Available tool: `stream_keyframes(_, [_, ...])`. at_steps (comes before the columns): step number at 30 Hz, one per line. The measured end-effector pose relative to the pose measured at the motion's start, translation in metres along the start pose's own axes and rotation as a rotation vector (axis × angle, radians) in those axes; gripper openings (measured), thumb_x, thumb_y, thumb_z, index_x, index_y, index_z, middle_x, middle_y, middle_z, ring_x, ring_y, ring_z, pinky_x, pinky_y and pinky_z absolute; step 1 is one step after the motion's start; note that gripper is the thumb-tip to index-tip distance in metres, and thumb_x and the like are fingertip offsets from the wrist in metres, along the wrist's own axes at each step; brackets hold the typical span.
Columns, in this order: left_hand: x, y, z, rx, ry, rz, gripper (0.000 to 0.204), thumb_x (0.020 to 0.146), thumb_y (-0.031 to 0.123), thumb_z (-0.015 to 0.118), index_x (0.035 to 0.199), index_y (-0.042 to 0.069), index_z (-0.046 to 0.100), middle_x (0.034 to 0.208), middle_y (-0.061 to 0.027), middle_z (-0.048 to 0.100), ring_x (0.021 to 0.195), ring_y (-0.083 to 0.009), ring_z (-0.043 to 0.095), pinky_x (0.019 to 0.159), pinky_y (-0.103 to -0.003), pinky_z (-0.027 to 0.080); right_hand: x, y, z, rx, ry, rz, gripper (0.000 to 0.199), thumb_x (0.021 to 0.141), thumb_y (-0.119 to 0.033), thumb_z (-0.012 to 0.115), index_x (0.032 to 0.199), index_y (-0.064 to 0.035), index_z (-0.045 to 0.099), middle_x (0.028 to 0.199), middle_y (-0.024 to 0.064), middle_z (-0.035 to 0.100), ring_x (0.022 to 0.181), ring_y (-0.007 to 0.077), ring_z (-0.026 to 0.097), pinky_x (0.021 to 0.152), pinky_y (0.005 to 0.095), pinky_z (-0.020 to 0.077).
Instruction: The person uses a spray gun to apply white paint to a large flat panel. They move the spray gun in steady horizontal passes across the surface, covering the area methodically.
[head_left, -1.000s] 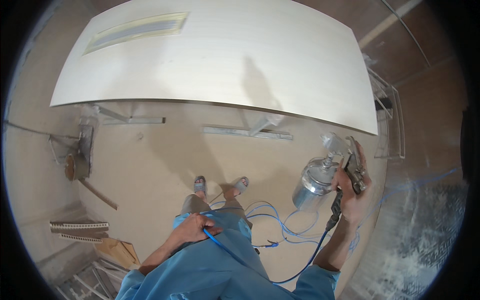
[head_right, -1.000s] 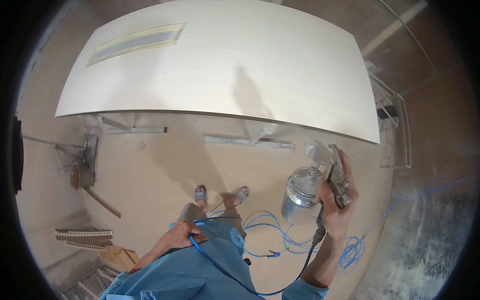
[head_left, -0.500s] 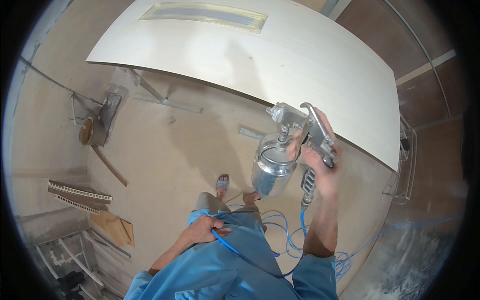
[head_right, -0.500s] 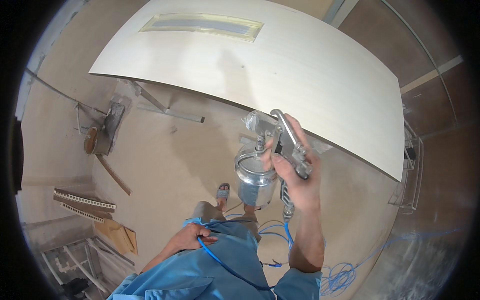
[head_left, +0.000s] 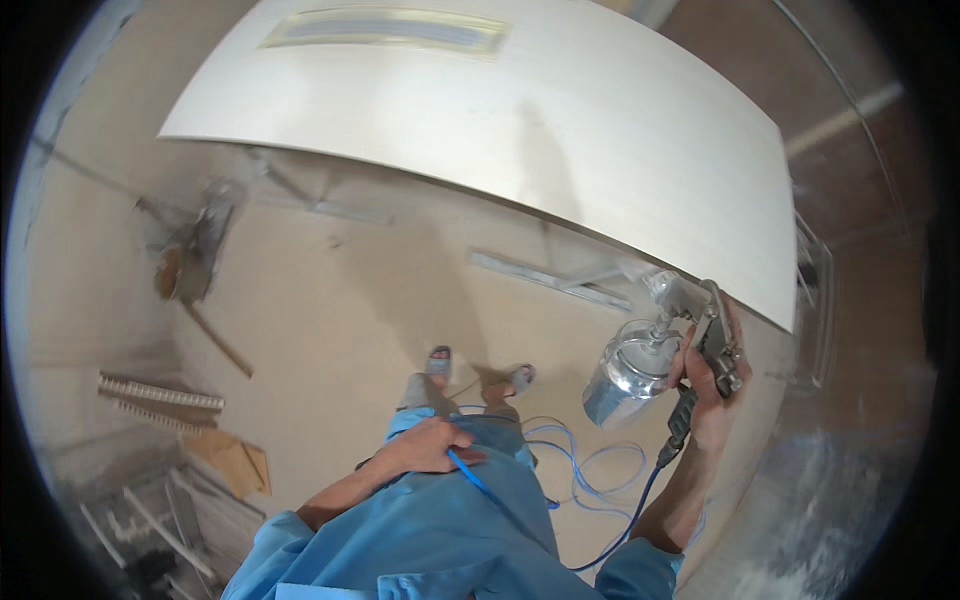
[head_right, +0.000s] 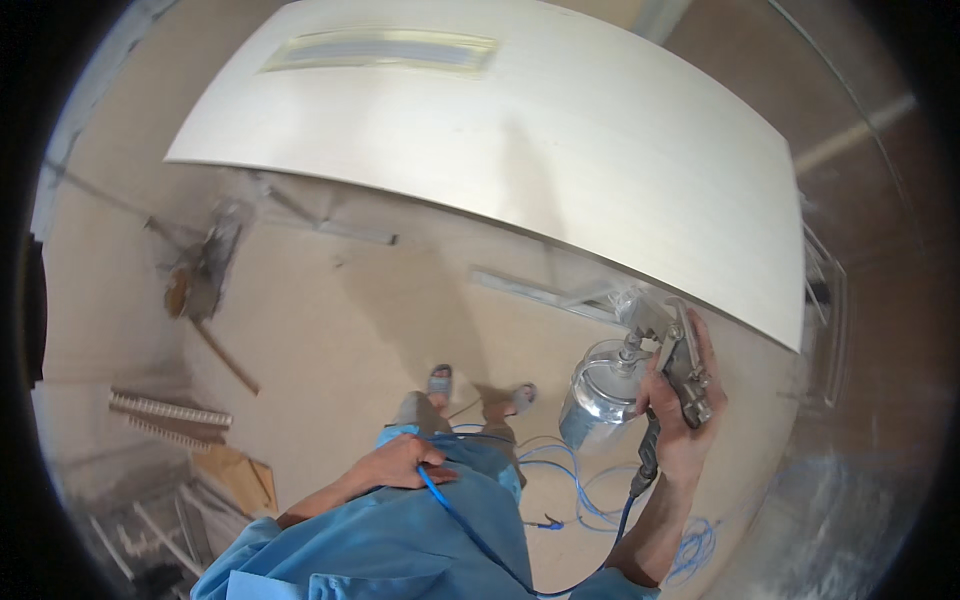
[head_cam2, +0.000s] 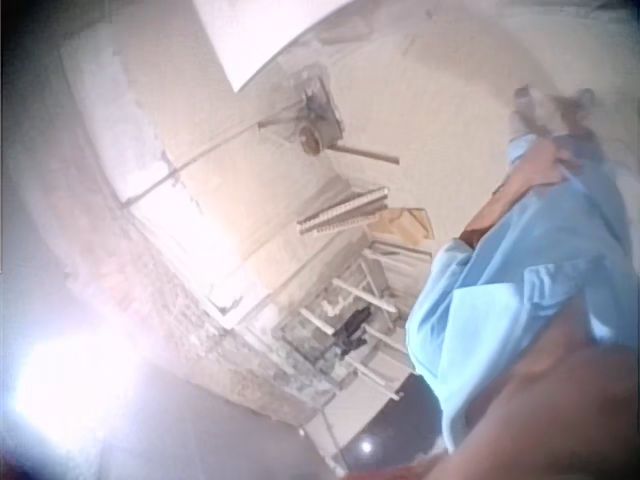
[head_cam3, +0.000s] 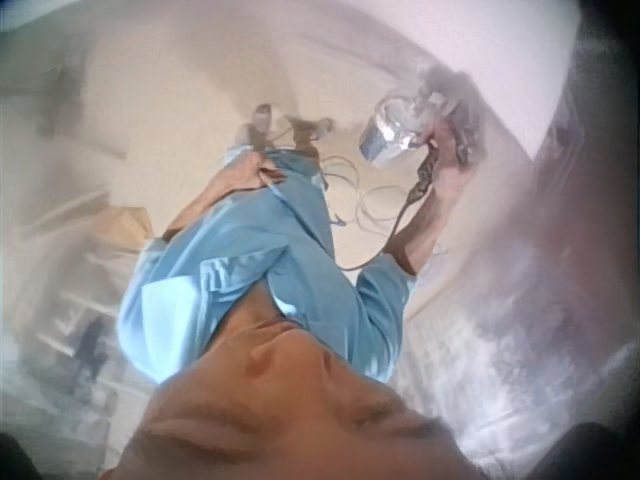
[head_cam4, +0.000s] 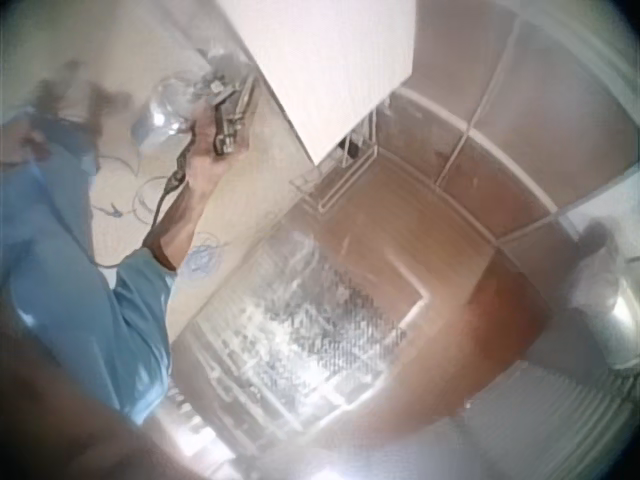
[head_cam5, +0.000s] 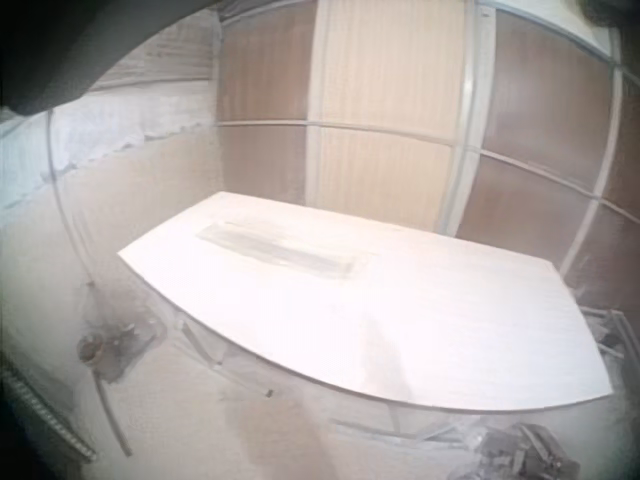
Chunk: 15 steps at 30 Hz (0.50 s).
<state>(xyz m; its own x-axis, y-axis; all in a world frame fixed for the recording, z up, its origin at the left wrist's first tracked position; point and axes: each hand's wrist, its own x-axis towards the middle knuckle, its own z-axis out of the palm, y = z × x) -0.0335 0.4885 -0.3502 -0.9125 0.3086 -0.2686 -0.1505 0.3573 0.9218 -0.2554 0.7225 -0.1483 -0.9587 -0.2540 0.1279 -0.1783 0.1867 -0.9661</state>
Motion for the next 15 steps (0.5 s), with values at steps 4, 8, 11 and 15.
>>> stream_keyframes(4, [0.019,-0.009,-0.019,0.074,-0.081,-0.188,0.054,0.092,0.043,0.071,0.062,0.001,0.054,0.059,-0.0197,0.053,0.060,-0.0404,0.055,0.058,-0.048,0.043,0.021,0.061,-0.030,-0.114,0.013,0.081,0.061,0.092,-0.004,0.064,0.149,0.0087,0.045,0.076,0.0005,0.059,0.060,0.0058,0.051,0.054,0.0229,0.0404])
stream_keyframes(8, [0.077,-0.020,-0.020,0.115,-0.156,-0.328,0.053,0.091,0.040,0.071,0.062,0.000,0.052,0.060,-0.0192,0.053,0.059,-0.0378,0.054,0.059,-0.047,0.043,0.045,0.139,-0.083,-0.195,0.187,0.113,0.059,0.094,-0.001,0.061,0.151,0.0043,0.045,0.074,-0.0026,0.057,0.060,0.0041,0.047,0.052,0.0214,0.0367])
stream_keyframes(11, [0.148,0.013,0.010,0.122,-0.186,-0.355,0.050,0.090,0.036,0.073,0.063,-0.001,0.053,0.061,-0.0196,0.054,0.059,-0.0374,0.053,0.060,-0.047,0.044,0.062,0.171,-0.180,-0.231,0.329,0.098,0.061,0.093,0.001,0.059,0.153,-0.0006,0.045,0.073,-0.0019,0.057,0.057,0.0055,0.048,0.051,0.0224,0.0393])
stream_keyframes(15, [0.248,0.086,0.070,0.198,-0.230,-0.281,0.054,0.089,0.030,0.077,0.059,-0.001,0.044,0.057,-0.0143,0.048,0.053,-0.0277,0.047,0.056,-0.045,0.040,0.081,0.196,-0.322,-0.267,0.495,0.072,0.060,0.094,0.001,0.059,0.153,-0.0029,0.046,0.074,-0.0021,0.056,0.056,0.0059,0.047,0.051,0.0229,0.0408])
